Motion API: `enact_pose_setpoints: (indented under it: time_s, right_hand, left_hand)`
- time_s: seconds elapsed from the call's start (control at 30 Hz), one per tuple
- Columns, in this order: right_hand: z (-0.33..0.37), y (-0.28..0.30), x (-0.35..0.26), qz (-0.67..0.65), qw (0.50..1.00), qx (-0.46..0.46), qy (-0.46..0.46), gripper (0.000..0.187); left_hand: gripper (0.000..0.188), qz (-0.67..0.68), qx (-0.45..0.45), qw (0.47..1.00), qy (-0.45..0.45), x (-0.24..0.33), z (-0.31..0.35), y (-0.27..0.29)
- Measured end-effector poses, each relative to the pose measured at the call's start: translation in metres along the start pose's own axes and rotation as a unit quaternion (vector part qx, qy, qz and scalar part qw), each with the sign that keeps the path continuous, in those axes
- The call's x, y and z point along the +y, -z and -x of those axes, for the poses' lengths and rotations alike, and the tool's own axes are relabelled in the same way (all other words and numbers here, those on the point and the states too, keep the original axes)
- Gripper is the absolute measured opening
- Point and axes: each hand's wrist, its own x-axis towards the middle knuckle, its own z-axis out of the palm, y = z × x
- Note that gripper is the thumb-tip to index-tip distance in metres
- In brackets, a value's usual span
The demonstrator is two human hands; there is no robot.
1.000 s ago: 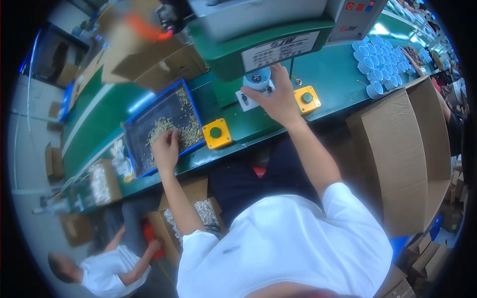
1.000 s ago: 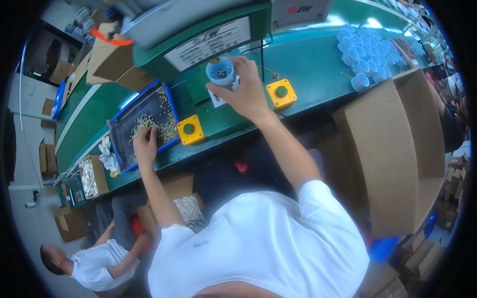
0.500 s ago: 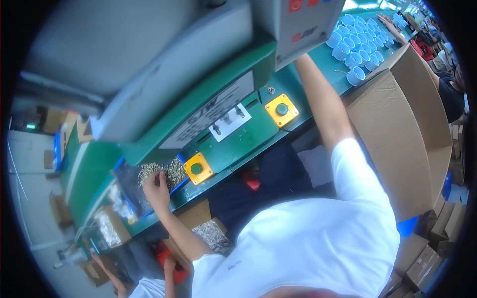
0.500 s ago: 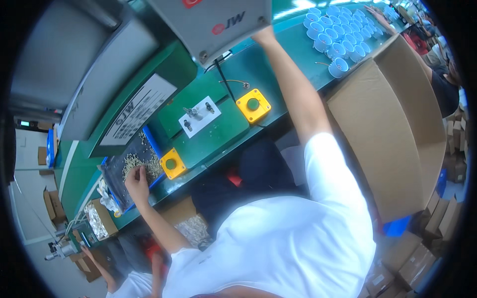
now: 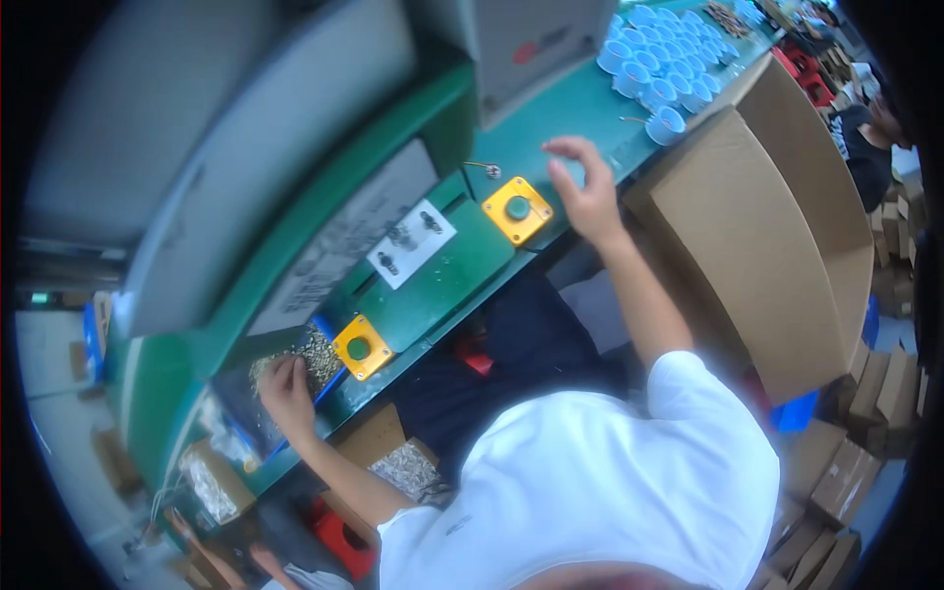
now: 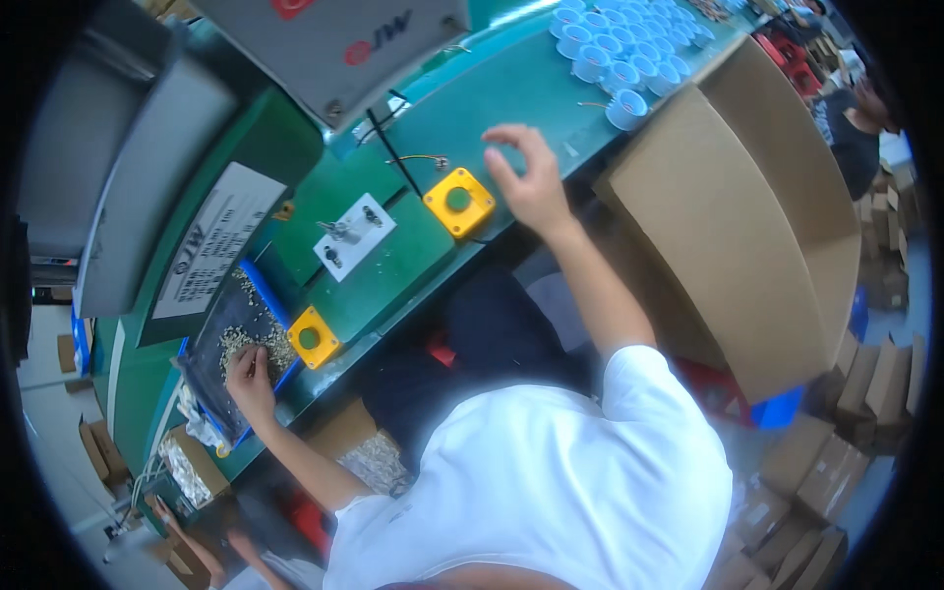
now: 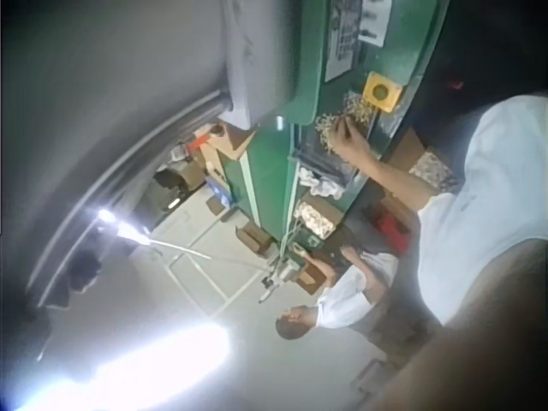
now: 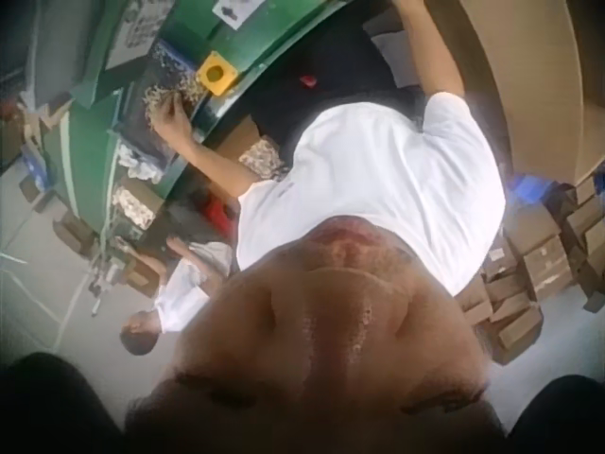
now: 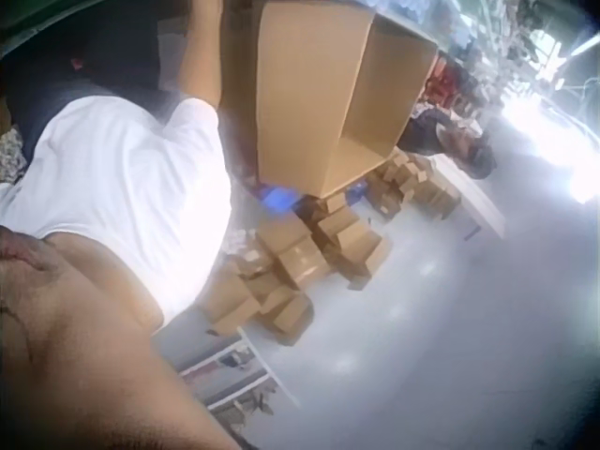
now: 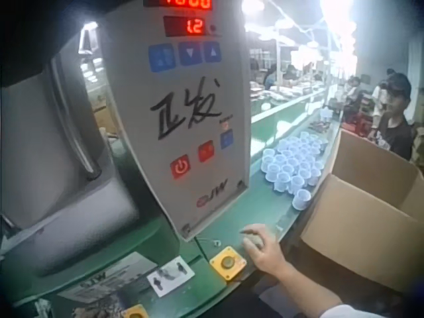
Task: Assembling small electronic components using a manual press machine on a production line.
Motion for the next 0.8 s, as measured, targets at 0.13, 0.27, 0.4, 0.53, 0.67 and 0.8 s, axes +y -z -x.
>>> enact_pose_setpoints:
  time_s: [0.13,0.27,0.4,0.53,0.67,0.8]
  right_hand:
    - [0.043,0.013,-0.007,0.036,0.998,-0.008,0.057,0.031]
    - [-0.001,0.037,0.017,0.327,0.924,0.175,0.096,0.041]
    - [-0.048,0.105,0.042,0.555,0.804,0.202,0.071,0.036]
    - [-0.051,0.156,0.062,0.643,0.765,0.039,-0.012,0.024]
    - [-0.048,0.119,0.049,0.576,0.814,0.048,0.054,0.020]
    - [-0.018,0.062,-0.047,0.148,0.988,0.046,0.024,0.024]
  left_hand:
    - [0.017,-0.006,-0.044,0.999,-0.022,0.021,-0.013,0.001]
    - [0.016,0.030,-0.076,0.996,0.026,0.019,-0.008,0.001]
    - [0.015,0.045,-0.072,0.995,0.055,0.028,-0.008,0.002]
    - [0.015,0.034,-0.079,0.996,0.029,0.018,-0.011,-0.001]
    - [0.016,0.068,-0.068,0.994,0.059,0.010,-0.003,0.002]
    - [0.018,-0.009,-0.081,0.996,0.045,0.002,0.004,0.007]
